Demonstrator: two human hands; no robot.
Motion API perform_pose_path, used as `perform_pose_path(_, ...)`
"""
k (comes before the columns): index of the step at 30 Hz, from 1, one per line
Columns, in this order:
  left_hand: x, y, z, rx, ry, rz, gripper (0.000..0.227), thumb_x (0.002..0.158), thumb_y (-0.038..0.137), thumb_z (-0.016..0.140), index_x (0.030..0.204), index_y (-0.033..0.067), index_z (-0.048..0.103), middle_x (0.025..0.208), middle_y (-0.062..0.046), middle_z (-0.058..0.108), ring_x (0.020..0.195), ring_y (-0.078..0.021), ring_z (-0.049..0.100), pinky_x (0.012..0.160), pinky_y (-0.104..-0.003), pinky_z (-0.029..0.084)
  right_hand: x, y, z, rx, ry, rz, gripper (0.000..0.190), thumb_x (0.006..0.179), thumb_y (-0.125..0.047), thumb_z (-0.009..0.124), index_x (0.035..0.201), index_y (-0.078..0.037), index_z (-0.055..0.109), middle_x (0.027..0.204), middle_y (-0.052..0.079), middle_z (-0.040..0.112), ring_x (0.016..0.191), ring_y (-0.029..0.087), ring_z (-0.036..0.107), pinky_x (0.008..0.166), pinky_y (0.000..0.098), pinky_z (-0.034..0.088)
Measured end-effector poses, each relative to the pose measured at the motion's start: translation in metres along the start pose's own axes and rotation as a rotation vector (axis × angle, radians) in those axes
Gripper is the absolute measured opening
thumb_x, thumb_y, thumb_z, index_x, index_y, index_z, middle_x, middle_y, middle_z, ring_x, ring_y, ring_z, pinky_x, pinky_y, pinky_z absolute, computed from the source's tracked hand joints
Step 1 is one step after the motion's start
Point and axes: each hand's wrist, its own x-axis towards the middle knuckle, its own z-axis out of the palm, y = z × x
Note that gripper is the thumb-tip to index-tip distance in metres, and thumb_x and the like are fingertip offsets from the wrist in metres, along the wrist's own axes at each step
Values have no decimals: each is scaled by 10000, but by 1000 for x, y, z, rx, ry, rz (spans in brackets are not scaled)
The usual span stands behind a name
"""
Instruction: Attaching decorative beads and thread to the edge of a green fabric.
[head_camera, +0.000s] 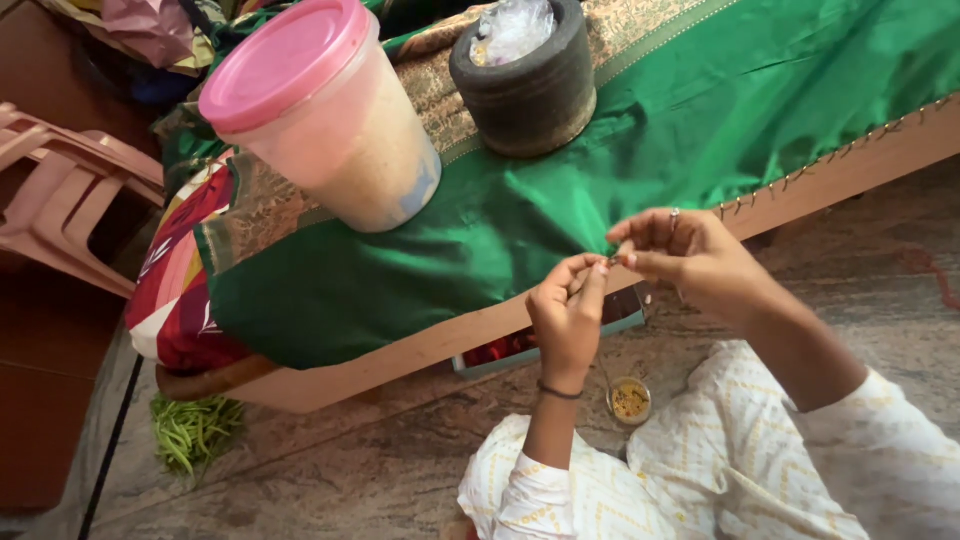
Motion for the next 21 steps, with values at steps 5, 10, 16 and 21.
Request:
perform_pose_path(5,7,-2,-1,-430,-39,-351,87,975,97,694,970,14,720,706,86,582,509,35,369,429,-177,230,-4,37,13,-340,229,-271,133,926,26,720,1050,-9,755,965,59,754,829,107,656,732,248,530)
perform_pose_path(10,6,-13,-9,-443,-12,-422,94,960,96,719,975,4,726,731,57,640,492,21,403,405,-186,227,-24,44,30,-347,305,-470,142,933,46,696,1057,9,755,1115,79,730,971,125,683,832,253,559)
perform_pose_path(16,-2,-6,-18,-391,-20,-396,151,928,75,728,1039,-24,754,822,-34,752,501,27,434,405,-155,250,-37,52,53,-396,434,-494,119,893,24,752,1011,28,757,1145,109,698,959,126,689,791,248,565)
perform_pose_path(21,-24,-26,-32,-130,7,-226,134,948,62,735,1009,-52,769,859,-4,754,717,0,621,667,-169,492,-41,98,51,147,442,-229,113,943,12,699,1043,65,705,1111,115,684,1023,151,655,904,257,542)
